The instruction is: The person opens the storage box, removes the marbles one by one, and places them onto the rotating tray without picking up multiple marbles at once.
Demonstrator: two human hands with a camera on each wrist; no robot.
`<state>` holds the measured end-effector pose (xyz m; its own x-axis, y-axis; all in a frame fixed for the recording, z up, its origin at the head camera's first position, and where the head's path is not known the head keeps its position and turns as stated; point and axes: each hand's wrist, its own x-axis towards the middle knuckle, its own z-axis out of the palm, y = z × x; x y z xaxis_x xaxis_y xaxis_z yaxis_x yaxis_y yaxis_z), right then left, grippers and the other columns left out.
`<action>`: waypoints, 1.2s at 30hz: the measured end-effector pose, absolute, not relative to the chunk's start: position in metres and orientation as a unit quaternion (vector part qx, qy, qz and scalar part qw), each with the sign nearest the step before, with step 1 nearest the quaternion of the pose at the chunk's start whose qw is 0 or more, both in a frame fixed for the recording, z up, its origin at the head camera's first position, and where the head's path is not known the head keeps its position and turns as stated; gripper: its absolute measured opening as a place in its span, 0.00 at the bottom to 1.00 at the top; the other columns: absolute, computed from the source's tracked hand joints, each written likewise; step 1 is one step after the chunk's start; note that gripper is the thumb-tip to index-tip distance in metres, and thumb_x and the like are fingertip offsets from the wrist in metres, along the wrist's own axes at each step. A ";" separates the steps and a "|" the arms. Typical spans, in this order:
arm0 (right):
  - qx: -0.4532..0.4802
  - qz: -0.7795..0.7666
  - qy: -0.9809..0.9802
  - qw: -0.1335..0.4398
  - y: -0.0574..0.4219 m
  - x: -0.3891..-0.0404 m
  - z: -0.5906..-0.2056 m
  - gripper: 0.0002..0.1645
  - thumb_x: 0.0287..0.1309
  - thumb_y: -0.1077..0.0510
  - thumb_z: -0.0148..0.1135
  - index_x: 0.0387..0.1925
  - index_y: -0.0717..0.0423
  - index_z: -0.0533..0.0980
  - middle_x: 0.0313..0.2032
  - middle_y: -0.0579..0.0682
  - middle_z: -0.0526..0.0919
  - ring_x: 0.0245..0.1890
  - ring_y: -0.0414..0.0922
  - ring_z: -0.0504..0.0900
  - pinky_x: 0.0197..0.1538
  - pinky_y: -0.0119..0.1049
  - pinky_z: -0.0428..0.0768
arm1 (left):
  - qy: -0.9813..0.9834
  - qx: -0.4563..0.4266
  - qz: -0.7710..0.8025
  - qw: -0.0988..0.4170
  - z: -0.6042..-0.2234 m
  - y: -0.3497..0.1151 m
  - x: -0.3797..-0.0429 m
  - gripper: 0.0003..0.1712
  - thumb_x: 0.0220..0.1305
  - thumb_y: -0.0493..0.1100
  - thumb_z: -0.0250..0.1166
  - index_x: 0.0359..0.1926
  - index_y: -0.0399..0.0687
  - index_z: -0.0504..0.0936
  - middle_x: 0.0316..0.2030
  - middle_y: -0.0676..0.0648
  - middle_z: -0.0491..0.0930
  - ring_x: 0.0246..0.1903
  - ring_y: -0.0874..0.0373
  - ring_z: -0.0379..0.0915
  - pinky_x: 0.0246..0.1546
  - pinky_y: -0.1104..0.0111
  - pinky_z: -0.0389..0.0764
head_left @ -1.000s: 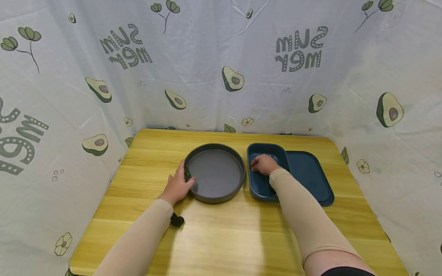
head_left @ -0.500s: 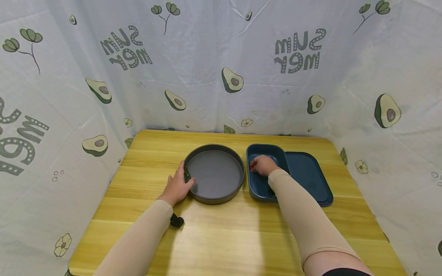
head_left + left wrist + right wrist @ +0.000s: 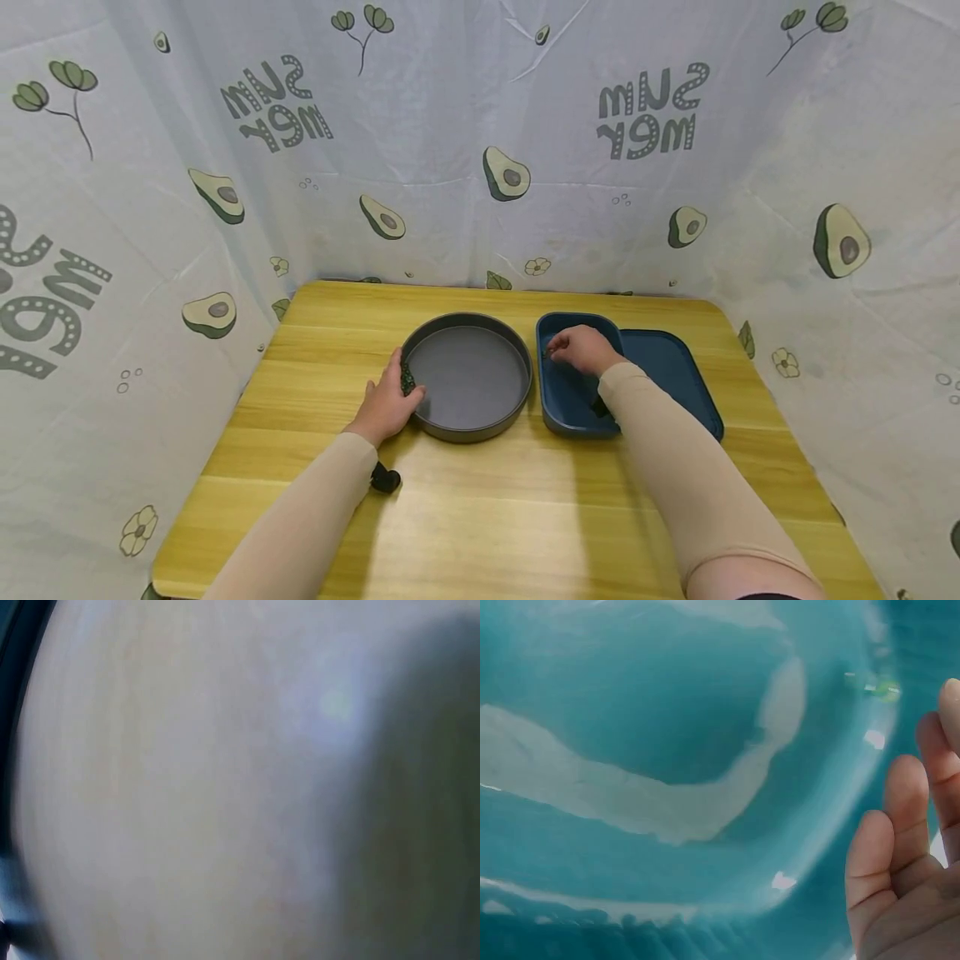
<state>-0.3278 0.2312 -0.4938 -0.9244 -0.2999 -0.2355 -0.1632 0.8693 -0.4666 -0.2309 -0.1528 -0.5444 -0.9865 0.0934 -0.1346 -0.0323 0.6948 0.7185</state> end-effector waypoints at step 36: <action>-0.204 -0.333 0.906 0.164 0.155 -0.300 -0.460 0.17 0.71 0.57 0.68 0.57 0.60 0.85 0.50 0.51 0.91 0.49 0.48 0.87 0.53 0.44 0.86 | 0.920 0.021 0.384 0.077 -0.546 -0.152 -0.232 0.54 0.77 0.57 0.59 0.86 0.49 0.35 0.85 0.38 0.47 0.82 0.36 0.49 0.81 0.34 0.32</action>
